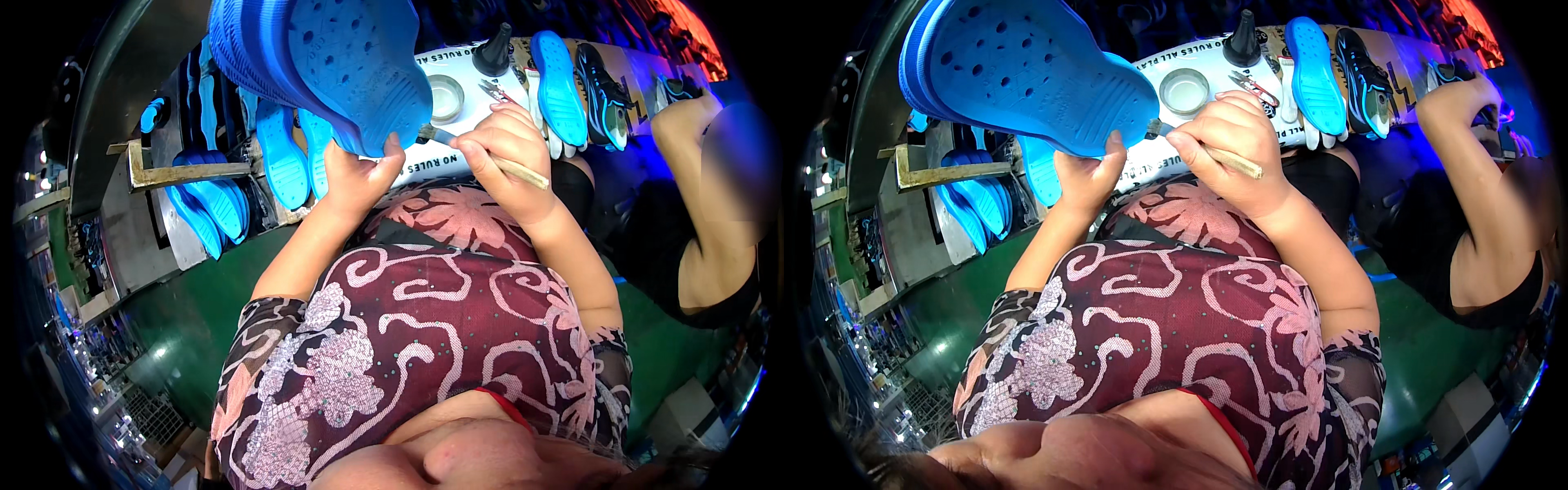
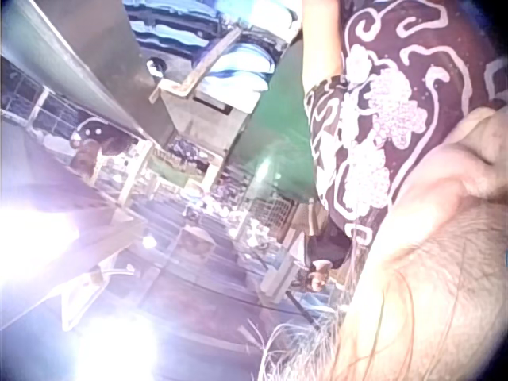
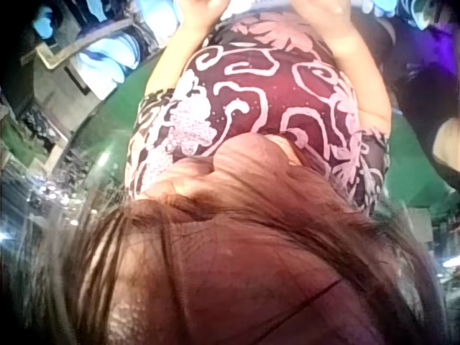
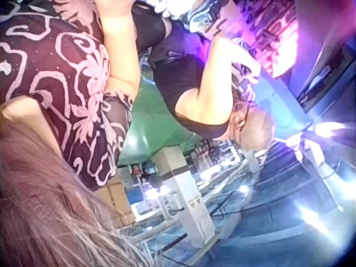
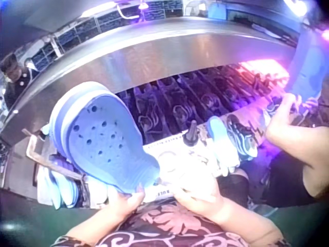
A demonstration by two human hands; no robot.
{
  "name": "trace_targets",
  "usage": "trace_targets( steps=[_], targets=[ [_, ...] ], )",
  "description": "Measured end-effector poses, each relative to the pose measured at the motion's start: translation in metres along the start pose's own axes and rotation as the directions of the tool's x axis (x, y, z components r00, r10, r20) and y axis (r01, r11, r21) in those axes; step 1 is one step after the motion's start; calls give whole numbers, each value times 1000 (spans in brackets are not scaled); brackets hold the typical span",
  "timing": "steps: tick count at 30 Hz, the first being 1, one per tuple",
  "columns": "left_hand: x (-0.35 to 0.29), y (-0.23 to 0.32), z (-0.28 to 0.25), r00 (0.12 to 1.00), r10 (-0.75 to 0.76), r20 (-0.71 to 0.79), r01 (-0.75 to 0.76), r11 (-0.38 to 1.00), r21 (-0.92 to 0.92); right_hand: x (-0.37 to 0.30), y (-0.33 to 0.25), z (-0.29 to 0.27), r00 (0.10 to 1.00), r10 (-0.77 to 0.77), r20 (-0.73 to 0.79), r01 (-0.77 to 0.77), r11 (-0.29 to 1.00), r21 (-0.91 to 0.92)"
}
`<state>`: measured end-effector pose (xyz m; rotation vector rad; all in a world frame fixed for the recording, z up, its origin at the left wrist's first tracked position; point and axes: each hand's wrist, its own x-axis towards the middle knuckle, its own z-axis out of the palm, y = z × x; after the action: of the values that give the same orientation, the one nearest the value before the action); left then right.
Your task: The person applies glue to the inner surface of blue shoe soles using a small brush. The person repeatedly dips the brush into a container of adhesive, paints the liquid onto a sole, and then places the finished component onto a stack.
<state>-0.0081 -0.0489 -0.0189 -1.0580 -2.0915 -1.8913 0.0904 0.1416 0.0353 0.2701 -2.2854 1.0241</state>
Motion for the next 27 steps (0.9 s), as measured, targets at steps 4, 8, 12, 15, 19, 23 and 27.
trace_targets(
  steps=[4, 8, 12, 15, 19, 23, 27],
  targets=[
    [1, -5, 0, 991, 133, -19, -132, 990, 56, -3, 2, -6, 1000, 16, 3, -16, 1000, -1],
    [5, -1, 3, 988, 155, -28, -153, 987, 45, 0, 1, 0, 998, 14, -67, -10, 999, 52],
    [11, -1, 5, 974, 220, -47, -217, 974, 63, 1, -2, 5, 999, -30, -42, 29, 999, -23],
    [16, 15, 8, 986, 147, -74, -143, 989, 46, 0, -5, -4, 1000, 20, 5, -20, 1000, 14],
    [8, 0, 5, 993, 109, -47, -108, 994, 12, 3, -4, -5, 995, 76, -71, -69, 993, 92],
    [7, 3, 6, 984, 175, 34, -178, 970, 166, 5, 0, 0, 999, -16, -46, 16, 1000, -2],
    [10, -3, -3, 970, 185, 159, -220, 943, 248, -5, -6, -9, 985, 93, -144, -85, 995, 61]
  ],
)
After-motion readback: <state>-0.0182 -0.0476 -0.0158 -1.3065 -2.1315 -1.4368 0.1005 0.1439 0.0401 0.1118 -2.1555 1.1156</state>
